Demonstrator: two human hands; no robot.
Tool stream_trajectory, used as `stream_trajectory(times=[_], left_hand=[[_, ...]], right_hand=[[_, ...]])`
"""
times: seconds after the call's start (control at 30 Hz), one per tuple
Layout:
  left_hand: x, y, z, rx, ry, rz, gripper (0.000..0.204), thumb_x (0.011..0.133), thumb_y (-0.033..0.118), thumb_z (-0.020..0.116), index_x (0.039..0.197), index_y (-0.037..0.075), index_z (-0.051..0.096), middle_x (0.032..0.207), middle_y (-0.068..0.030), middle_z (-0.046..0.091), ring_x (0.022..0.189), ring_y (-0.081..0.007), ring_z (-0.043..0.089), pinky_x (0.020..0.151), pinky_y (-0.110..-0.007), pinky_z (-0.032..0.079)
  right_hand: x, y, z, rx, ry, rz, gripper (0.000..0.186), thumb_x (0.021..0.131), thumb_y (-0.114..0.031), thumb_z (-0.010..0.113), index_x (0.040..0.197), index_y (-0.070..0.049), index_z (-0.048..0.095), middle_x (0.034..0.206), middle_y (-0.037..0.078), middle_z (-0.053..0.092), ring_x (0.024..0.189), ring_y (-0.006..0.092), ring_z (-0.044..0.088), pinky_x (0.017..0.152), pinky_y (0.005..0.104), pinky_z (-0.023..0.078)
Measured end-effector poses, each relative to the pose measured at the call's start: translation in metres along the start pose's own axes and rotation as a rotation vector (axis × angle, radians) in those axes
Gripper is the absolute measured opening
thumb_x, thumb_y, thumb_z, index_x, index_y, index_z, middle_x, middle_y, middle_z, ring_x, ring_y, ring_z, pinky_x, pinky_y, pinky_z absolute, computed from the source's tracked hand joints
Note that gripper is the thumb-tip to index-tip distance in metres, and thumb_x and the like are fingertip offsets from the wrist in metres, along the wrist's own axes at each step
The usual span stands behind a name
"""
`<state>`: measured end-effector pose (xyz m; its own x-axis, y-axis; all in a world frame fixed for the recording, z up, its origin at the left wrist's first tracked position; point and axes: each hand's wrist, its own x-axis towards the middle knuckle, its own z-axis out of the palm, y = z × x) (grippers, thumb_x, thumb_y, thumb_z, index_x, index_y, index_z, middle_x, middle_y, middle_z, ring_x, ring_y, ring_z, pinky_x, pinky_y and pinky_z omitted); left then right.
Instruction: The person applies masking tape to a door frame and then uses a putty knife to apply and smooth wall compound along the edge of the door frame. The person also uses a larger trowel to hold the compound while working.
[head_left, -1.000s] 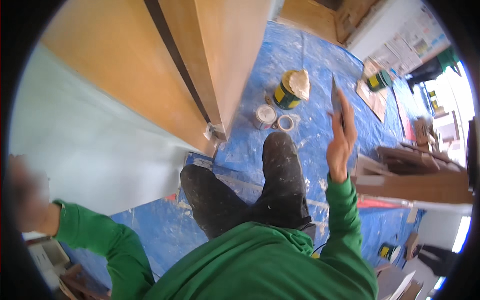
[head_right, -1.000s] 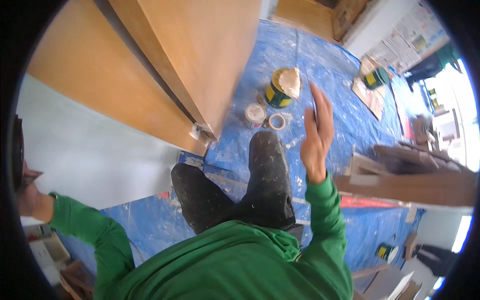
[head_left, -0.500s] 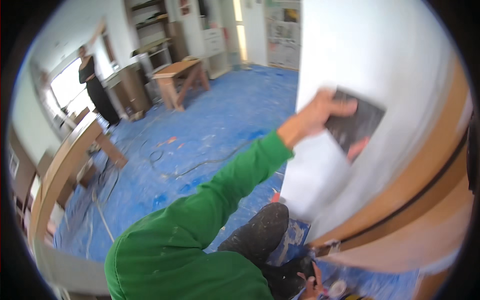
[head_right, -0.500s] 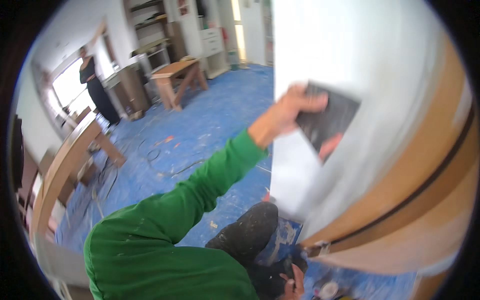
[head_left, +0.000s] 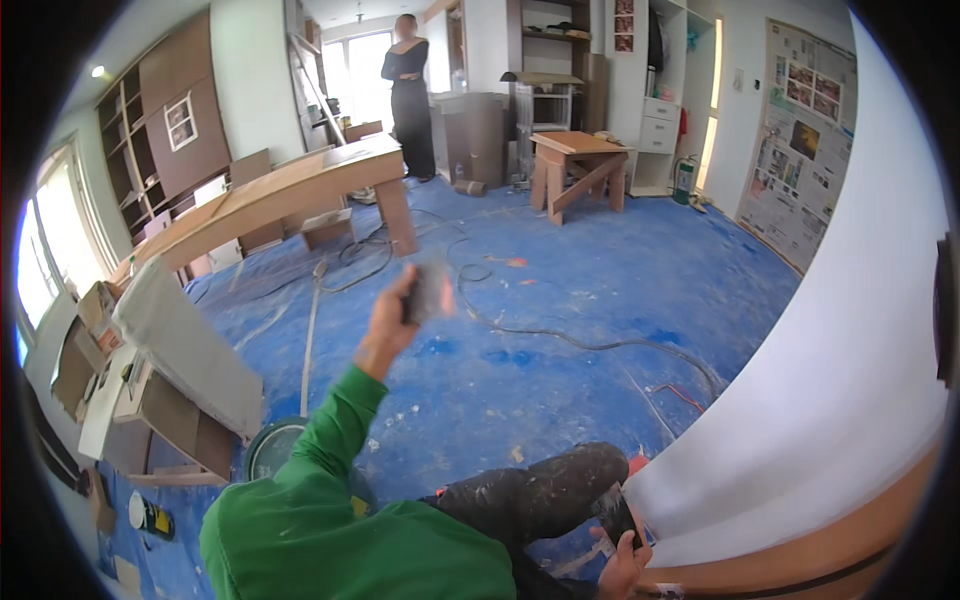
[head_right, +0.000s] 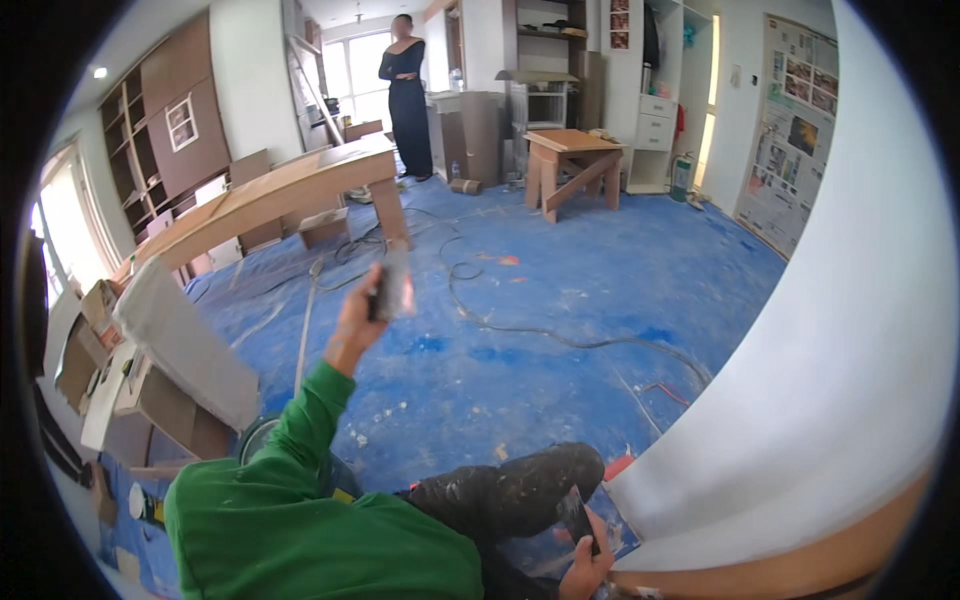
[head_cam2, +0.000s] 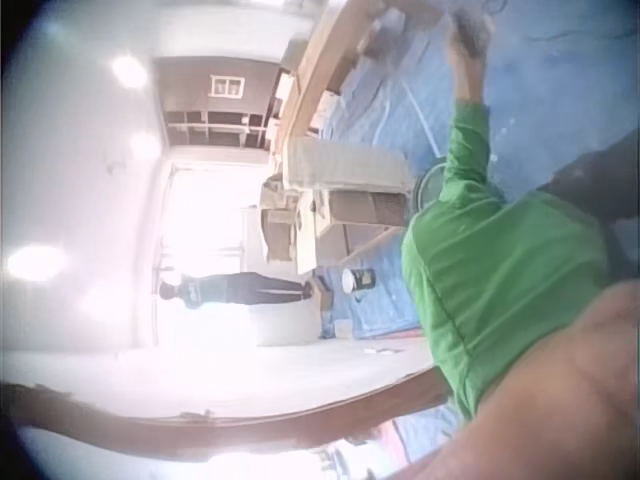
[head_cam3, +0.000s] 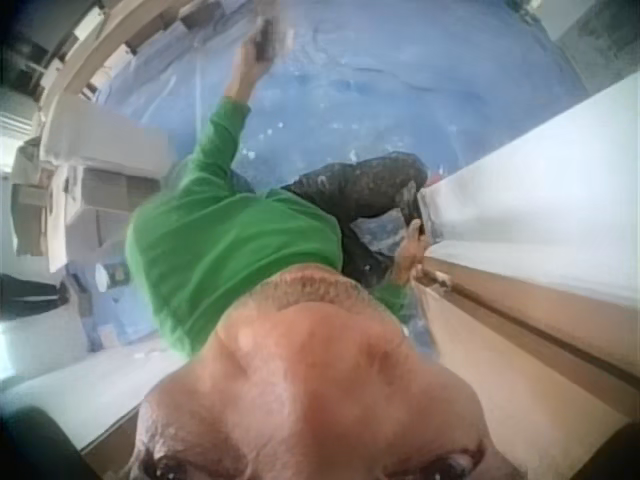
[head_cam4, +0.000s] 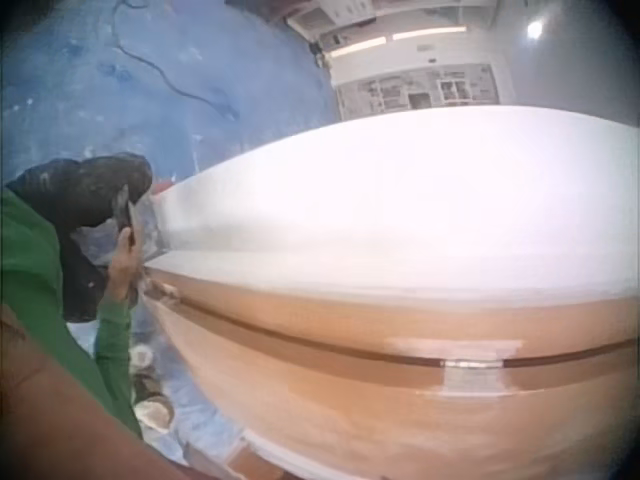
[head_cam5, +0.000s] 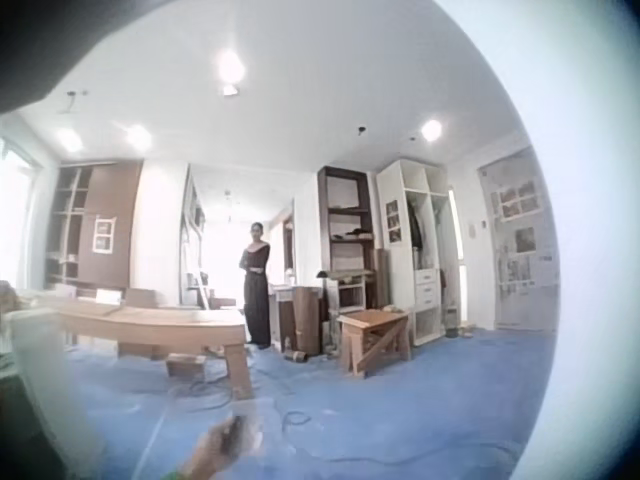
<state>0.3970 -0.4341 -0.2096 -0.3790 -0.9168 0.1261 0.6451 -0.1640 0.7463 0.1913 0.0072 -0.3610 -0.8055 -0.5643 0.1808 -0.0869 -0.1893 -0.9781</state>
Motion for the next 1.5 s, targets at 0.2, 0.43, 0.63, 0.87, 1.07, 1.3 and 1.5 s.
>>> stream_trajectory(times=[0.2,0.43,0.63,0.87,1.07,1.3,1.5], left_hand=[[-0.008,0.108,-0.016,-0.012,-0.247,0.113,0.039,0.098,0.034,0.063,0.124,0.005,0.060,0.096,-0.0057,0.069,0.078,-0.0132,0.066,0.065,-0.026,0.055],[-0.033,-0.045,0.083,-0.122,-0.294,-0.408,0.048,0.096,0.028,0.063,0.131,-0.003,0.050,0.120,-0.0139,0.064,0.107,-0.0272,0.066,0.095,-0.041,0.054],[-0.076,-0.174,0.147,-0.237,-0.339,-0.767,0.037,0.095,0.018,0.065,0.124,-0.004,0.059,0.115,-0.0132,0.067,0.103,-0.0238,0.067,0.095,-0.038,0.053],[-0.069,-0.171,0.181,0.035,-0.328,-0.629,0.030,0.093,0.015,0.068,0.115,-0.005,0.064,0.110,-0.0124,0.069,0.098,-0.0207,0.068,0.087,-0.036,0.056],[-0.038,-0.173,0.175,-0.087,-0.255,-0.690,0.033,0.095,0.013,0.065,0.123,-0.005,0.060,0.116,-0.0134,0.067,0.104,-0.0222,0.067,0.094,-0.036,0.053],[-0.074,-0.196,0.183,-0.357,-0.181,-0.612,0.022,0.088,0.004,0.072,0.109,-0.003,0.068,0.106,-0.0092,0.071,0.089,-0.0184,0.068,0.079,-0.034,0.056],[-0.091,-0.214,0.155,0.323,-0.462,-0.178,0.010,0.086,0.004,0.075,0.095,0.000,0.074,0.076,0.0033,0.064,0.069,-0.0054,0.054,0.061,-0.027,0.045]], right_hand=[[0.033,-0.032,0.039,0.255,-0.241,-0.116,0.043,0.101,-0.023,0.053,0.127,0.011,0.058,0.120,0.019,0.061,0.087,0.0267,0.067,0.083,0.0371,0.053],[0.045,-0.026,0.060,0.497,-0.069,-0.038,0.042,0.105,-0.025,0.047,0.133,0.006,0.052,0.121,0.018,0.064,0.101,0.0279,0.066,0.079,0.0459,0.059],[0.092,-0.068,0.093,0.429,0.150,-0.275,0.048,0.105,-0.021,0.045,0.143,0.009,0.043,0.134,0.018,0.055,0.120,0.0295,0.057,0.094,0.0418,0.052],[0.124,-0.058,0.088,-0.285,0.176,-0.471,0.034,0.100,-0.004,0.050,0.131,0.003,0.061,0.135,0.020,0.051,0.122,0.0317,0.055,0.100,0.0396,0.046],[0.122,-0.033,0.042,-0.708,-0.159,-0.426,0.029,0.099,-0.009,0.054,0.122,0.005,0.064,0.130,0.019,0.055,0.115,0.0295,0.059,0.094,0.0380,0.050],[0.146,-0.054,0.090,0.388,0.474,-0.082,0.042,0.102,-0.020,0.056,0.132,0.010,0.051,0.127,0.018,0.059,0.113,0.0229,0.059,0.092,0.0357,0.051],[0.154,-0.060,0.077,0.083,0.437,-0.163,0.034,0.098,-0.018,0.062,0.116,0.011,0.062,0.107,0.014,0.068,0.093,0.0202,0.064,0.084,0.0332,0.052]])
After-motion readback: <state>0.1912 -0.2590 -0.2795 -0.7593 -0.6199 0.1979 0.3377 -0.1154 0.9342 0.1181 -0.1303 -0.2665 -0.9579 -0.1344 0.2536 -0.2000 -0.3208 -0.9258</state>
